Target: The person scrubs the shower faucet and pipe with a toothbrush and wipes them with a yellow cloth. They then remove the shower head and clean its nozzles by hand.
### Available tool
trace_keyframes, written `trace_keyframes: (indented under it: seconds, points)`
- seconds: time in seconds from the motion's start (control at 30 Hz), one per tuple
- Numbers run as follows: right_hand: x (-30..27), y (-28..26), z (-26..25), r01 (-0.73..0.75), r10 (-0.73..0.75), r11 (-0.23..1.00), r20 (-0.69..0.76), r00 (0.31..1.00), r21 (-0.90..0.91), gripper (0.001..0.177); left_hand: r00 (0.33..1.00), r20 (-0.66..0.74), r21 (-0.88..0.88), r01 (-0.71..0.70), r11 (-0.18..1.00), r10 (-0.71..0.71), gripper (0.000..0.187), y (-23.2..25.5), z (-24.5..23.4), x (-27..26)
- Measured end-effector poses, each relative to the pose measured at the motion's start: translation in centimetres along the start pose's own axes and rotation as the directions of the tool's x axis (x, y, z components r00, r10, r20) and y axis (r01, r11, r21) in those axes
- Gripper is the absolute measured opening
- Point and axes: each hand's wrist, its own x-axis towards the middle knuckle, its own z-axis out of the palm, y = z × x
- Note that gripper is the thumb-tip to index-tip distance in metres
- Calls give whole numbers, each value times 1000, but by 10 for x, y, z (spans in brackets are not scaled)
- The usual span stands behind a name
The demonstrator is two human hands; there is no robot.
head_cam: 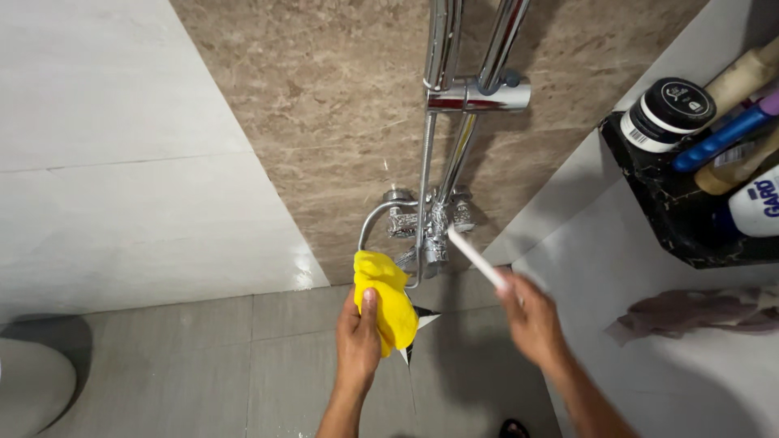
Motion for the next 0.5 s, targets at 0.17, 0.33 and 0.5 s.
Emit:
trace_keyframes:
  seconds: [0.17,0.33,0.5]
  points:
    - [22,-12,-26,137,-142,912,-14,990,386,35,998,-53,183,-20,983,30,45,-4,2,-6]
    - [-26,5,-63,-49,40,833,28,999,551,37,998,33,27,43,999,-44,46,6,38,-3]
    - [-58,19,-125,-233,295,933,-215,931,274,37,976,199,37,84,996,-90,45,2,129,1]
